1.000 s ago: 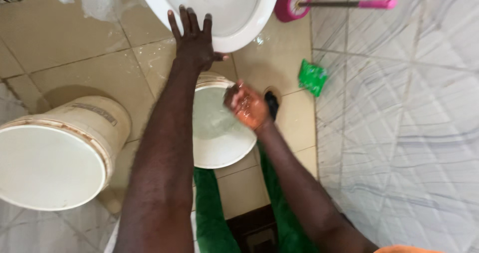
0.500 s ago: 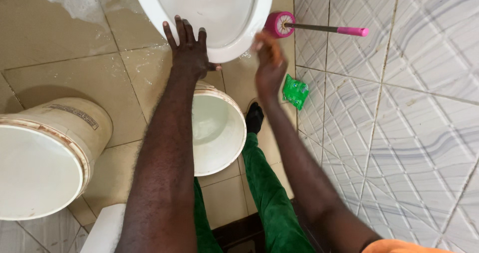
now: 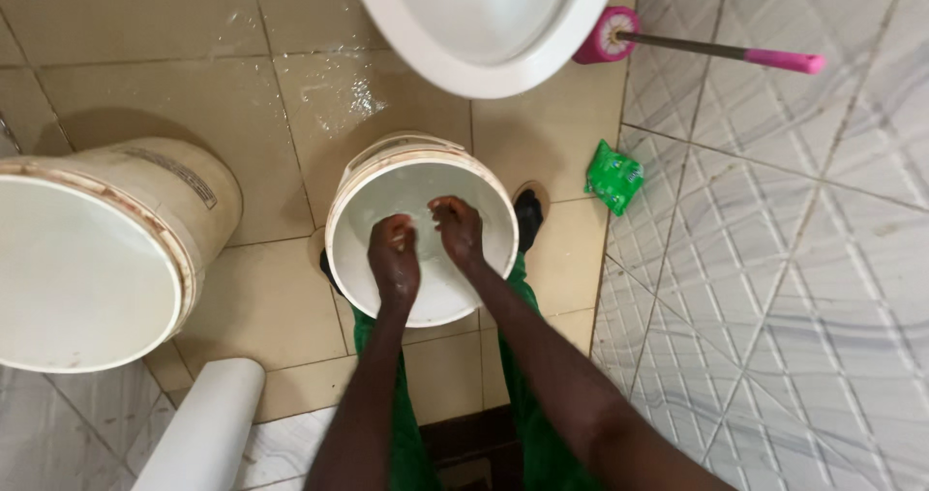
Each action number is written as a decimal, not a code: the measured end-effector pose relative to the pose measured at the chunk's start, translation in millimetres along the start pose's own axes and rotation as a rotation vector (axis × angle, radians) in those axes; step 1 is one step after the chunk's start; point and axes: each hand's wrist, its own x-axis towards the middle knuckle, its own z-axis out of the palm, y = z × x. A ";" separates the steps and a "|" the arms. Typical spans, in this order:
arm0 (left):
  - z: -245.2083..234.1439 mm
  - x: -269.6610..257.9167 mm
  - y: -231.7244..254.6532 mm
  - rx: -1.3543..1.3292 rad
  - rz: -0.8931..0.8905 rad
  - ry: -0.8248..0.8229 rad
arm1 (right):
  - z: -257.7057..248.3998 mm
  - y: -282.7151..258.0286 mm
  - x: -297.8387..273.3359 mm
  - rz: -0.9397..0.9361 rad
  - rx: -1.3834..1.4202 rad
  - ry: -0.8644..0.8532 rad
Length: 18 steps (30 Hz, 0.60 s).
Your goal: The person cleans the toilet bowl and seat using a cloth and soapy water from buckets, wiping the rim and the top of the seat before rinsing their hands.
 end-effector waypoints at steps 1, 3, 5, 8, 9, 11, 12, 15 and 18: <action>15.2 9.0 -33.1 -0.156 -0.101 0.118 | 3.3 19.7 13.7 -0.048 -0.066 0.025; 52.3 21.9 -101.4 -0.321 -0.223 0.239 | 6.1 37.3 37.4 -0.084 -0.150 0.040; 80.1 60.0 -146.0 -1.044 -0.333 0.410 | 17.6 43.4 70.7 -0.409 0.880 -0.171; 107.0 95.6 -179.7 -1.113 -0.435 0.439 | 23.8 58.7 93.5 -0.284 0.357 -0.021; 113.2 102.2 -179.7 -1.030 -0.483 0.428 | 19.3 66.6 91.5 -0.137 0.053 0.030; 116.5 115.7 -173.0 -1.155 -0.585 0.391 | 23.9 65.3 103.6 0.036 0.107 -0.042; 118.2 109.1 -163.0 -1.268 -0.688 0.336 | 25.5 61.0 98.1 0.136 0.289 -0.100; 107.9 86.7 -116.0 -1.458 -0.444 0.217 | 29.9 34.0 67.6 0.273 0.847 -0.276; 85.7 57.1 -64.3 -1.545 -0.488 0.295 | 26.5 -10.8 27.9 0.335 1.108 -0.313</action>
